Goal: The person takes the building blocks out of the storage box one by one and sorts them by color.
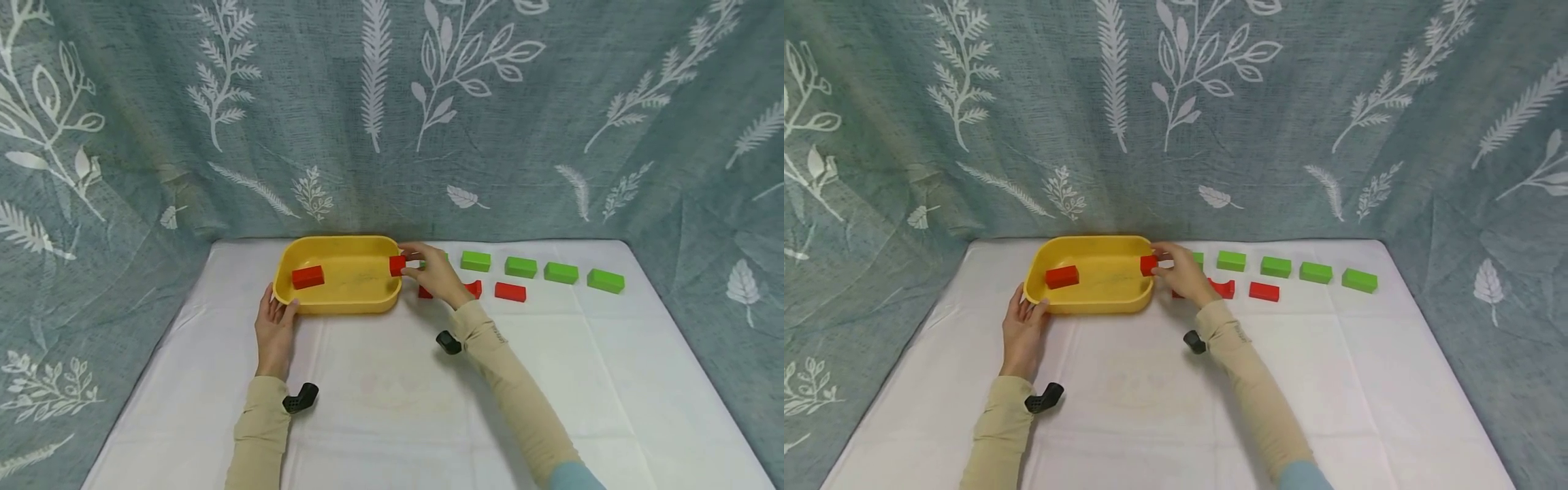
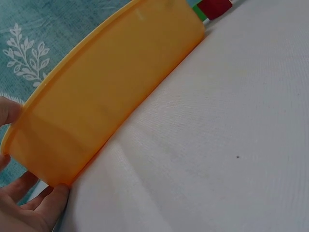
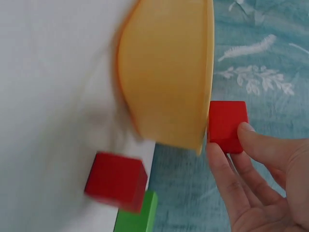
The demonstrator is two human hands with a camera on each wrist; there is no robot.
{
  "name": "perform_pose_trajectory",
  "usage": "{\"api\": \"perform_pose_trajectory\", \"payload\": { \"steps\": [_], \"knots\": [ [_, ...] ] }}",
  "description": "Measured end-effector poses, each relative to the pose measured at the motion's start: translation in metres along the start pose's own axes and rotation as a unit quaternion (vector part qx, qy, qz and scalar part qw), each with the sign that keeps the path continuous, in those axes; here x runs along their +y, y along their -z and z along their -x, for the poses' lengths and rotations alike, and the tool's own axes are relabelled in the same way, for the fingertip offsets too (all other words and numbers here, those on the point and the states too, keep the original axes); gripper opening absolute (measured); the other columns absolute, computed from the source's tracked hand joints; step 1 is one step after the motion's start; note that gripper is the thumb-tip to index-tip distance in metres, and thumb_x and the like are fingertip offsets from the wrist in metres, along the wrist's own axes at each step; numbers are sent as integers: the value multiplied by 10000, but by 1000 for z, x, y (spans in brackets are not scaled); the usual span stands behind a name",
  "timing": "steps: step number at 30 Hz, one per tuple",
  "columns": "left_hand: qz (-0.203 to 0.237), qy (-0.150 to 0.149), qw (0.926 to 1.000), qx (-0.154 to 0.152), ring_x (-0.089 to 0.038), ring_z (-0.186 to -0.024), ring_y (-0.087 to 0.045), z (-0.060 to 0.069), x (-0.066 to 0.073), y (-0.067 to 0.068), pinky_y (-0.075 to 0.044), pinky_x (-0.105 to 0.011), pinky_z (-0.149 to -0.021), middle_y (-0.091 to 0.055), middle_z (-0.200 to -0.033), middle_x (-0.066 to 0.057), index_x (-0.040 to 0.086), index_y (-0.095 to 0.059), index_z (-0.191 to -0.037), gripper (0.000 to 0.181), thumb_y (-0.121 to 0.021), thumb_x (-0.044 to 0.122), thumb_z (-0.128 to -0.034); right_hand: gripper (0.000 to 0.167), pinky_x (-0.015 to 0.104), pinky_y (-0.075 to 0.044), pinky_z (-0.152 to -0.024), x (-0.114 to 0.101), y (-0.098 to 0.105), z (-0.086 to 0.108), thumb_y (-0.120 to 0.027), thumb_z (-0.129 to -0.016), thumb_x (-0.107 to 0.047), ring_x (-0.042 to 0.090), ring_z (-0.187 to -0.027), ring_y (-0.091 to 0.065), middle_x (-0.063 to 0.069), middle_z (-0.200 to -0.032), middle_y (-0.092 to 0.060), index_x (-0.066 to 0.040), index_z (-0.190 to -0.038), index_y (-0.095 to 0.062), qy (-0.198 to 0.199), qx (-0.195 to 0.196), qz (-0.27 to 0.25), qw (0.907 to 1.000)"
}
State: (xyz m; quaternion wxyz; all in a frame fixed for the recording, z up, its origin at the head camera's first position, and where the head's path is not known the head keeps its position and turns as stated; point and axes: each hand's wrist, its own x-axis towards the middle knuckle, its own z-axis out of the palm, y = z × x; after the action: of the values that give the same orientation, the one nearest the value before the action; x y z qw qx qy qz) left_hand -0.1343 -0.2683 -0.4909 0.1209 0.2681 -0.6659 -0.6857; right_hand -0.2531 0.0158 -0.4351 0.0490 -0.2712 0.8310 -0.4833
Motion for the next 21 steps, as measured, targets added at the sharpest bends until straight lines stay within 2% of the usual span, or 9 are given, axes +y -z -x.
{"api": "perform_pose_trajectory", "payload": {
  "steps": [6, 12, 16, 21],
  "knots": [
    [6, -16, 9999, -112, -190, -1423, -329, 2, 1, -1, -327, -292, -1144, -258, -1605, -22, 278, -178, -1579, 723, -592, 217, -989, 484, 412, -523, -970, 10, 17, 10, -673, -891, 31, 321, -1140, -610, 206, -1281, -590, 26, -1356, -540, -135, 178, -33, 9997],
    [-8, -61, 9999, -100, -178, -1421, -335, 0, 1, -2, -337, -277, -1134, -261, -1604, -21, 268, -181, -1579, 719, -589, 208, -989, 498, 443, -517, -977, 24, 39, 23, -666, -898, 23, 332, -1168, -584, 210, -1306, -566, 13, -1375, -524, -272, 328, -117, 9990],
    [-27, -84, 9999, -119, -179, -1426, -327, 0, 0, -2, -331, -276, -1137, -257, -1605, -22, 264, -177, -1580, 722, -589, 213, -989, 502, 449, -562, -893, 34, 53, 33, -682, -886, 24, 361, -1159, -588, 209, -1286, -580, 3, -1366, -539, -317, 545, 13, 9980],
    [-50, -70, 9999, -70, -174, -1423, -330, -1, -1, -1, -336, -261, -1131, -268, -1601, -15, 278, -182, -1577, 718, -590, 224, -989, 503, 446, -552, -913, 42, 70, 46, -686, -887, 12, 368, -1166, -586, 200, -1276, -589, -4, -1369, -540, -394, 696, 180, 9966]
  ]
}}
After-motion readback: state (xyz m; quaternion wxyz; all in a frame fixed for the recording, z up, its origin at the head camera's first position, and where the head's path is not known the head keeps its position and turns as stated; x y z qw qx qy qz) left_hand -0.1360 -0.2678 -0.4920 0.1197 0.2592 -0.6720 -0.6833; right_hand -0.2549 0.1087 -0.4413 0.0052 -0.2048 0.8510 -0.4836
